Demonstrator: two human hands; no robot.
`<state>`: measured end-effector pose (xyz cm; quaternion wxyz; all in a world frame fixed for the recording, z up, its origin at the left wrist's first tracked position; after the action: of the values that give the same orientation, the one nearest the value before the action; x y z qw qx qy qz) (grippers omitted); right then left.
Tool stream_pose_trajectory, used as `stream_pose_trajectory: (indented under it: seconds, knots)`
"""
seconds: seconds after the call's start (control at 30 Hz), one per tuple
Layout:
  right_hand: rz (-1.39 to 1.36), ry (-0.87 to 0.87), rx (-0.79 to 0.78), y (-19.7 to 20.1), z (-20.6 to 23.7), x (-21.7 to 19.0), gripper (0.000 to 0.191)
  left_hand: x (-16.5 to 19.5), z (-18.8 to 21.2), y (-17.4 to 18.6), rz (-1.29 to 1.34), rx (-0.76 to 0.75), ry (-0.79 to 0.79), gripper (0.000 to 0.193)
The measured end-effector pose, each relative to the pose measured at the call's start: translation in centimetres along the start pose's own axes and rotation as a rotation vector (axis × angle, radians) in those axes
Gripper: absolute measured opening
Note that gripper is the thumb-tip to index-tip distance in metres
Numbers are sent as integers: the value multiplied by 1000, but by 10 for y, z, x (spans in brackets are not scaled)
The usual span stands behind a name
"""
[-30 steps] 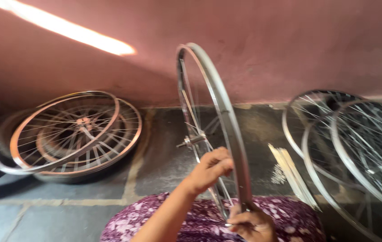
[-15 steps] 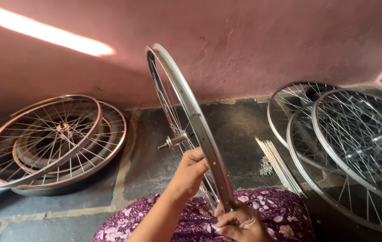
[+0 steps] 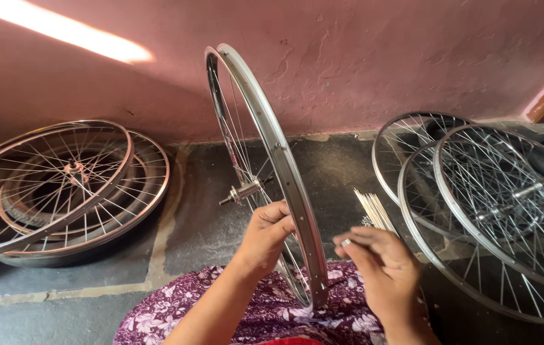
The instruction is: The person is assembling a bicycle wheel by inserting spokes into the hub and rim. They hold the wheel upright, pick up individual spokes, and thread them through the hub and rim holes, repeating the process for multiple spokes.
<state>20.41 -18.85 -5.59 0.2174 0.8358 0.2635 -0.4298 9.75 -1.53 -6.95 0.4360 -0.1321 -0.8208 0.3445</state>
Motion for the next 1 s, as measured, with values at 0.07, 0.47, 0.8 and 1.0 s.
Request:
stream_pose_trajectory:
  seconds: [0.07, 0.47, 0.8, 1.0]
  knots:
    - [117, 128, 41, -10, -6, -19, 16, 1, 0, -2, 4, -4, 5, 15]
    - [573, 541, 172, -55, -23, -98, 14, -4, -1, 11, 24, 38, 24, 17]
    - [793, 700, 199, -67, -17, -122, 21, -9, -4, 20, -10, 77, -2, 20]
    - [840, 724, 168, -74, -13, -124, 23, -5, -2, 23, -7, 78, -7, 22]
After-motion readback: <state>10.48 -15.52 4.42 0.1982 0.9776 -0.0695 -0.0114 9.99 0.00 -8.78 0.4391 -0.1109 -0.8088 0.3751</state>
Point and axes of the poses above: each hand's wrist, its own z-axis away from the middle knuckle, its own y-axis out of the back of the hand, x = y × z, the point moved 8 cm from there along -z, towards the middle knuckle, and after that the axes turned 13 degrees about z, right-handed, at the moved point
